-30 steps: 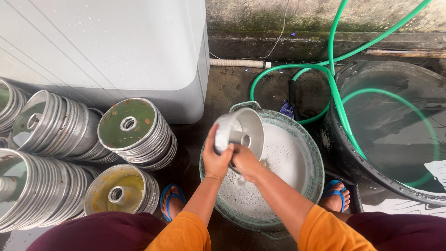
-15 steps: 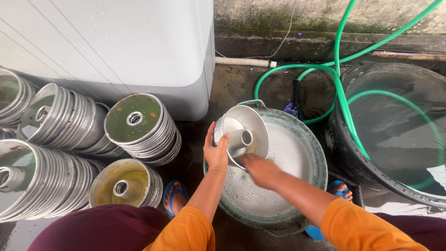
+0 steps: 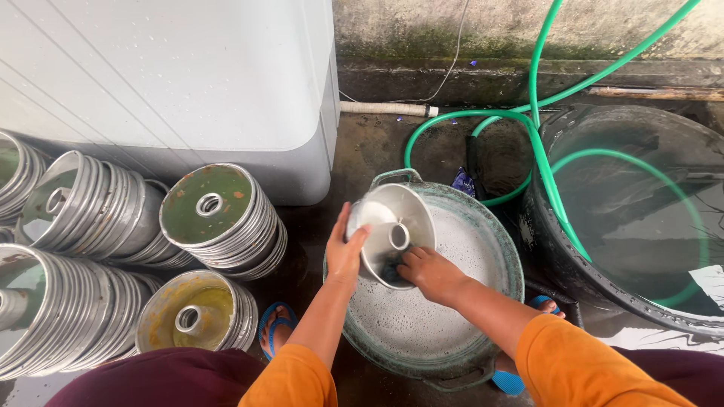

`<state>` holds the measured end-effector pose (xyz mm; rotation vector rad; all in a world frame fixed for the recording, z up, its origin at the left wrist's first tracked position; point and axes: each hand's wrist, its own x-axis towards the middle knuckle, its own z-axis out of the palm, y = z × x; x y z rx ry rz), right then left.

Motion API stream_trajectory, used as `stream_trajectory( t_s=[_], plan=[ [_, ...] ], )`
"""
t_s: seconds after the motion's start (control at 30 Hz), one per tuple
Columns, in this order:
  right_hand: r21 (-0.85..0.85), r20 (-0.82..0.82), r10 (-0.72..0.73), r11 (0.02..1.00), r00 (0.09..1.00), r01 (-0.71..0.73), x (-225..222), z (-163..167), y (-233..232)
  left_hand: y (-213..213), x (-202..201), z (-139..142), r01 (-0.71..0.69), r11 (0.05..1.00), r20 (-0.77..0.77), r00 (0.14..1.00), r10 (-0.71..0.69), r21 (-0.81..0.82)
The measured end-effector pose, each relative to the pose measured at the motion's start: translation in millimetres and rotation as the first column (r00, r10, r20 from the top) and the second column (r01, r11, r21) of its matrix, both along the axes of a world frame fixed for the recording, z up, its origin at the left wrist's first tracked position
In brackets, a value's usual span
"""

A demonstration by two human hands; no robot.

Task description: The person washes aluminum tube cake pans one at a time in a large basin of soapy water, scrubbing the inside and rim, rinsing them in a water-filled drum, and stacking the cleaned pans beside the basin. They use a dark scrub sponge and pour out dirty water from the pans while working.

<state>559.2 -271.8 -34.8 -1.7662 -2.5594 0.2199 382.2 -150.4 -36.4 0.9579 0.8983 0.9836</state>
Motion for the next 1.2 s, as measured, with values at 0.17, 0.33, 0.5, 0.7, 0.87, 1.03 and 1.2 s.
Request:
stream_trajectory(
  t_s=[0.17, 0.33, 0.5, 0.7, 0.87, 1.03, 1.2],
  plan=[
    [-0.083, -0.355, -0.316, 0.948, 0.88, 0.307, -38, 4, 23, -21, 12, -3, -0.01, 1.0, -0.233, 0.972, 0.014, 0.019],
    [-0.191, -0.762, -0.359, 0.92, 0.54, 0.341, -65, -10, 14, -16, 9, -16, 0.025, 0.997, -0.158, 0.987, -0.013, 0.072],
    [0.229, -0.185, 0.171, 0.965, 0.968, -0.127, -1, -16, -6, -1, -3, -13, 0.2, 0.979, -0.151, 0.969, -0.194, 0.029],
    [-0.218, 0.003, -0.07, 0.974, 0.998, 0.069, -5, -4, 13, -14, 9, -7, 0.007, 0.997, -0.226, 0.974, -0.023, -0.071],
    [-0.299, -0.722, -0.478, 0.867, 0.5, 0.398, -66, -13, 18, -19, 12, -20, 0.022, 0.982, -0.217, 0.976, 0.02, 0.189],
    [-0.122, -0.428, -0.159, 0.986, 0.889, 0.118, -35, -22, -2, -7, -4, -21, 0.083, 0.994, -0.067, 0.995, -0.079, 0.07],
    [-0.173, 0.469, 0.424, 0.904, 0.774, -0.391, 43, -11, 10, 1, -9, -2, 0.329, 0.944, -0.156, 0.935, -0.32, 0.036]
  ],
)
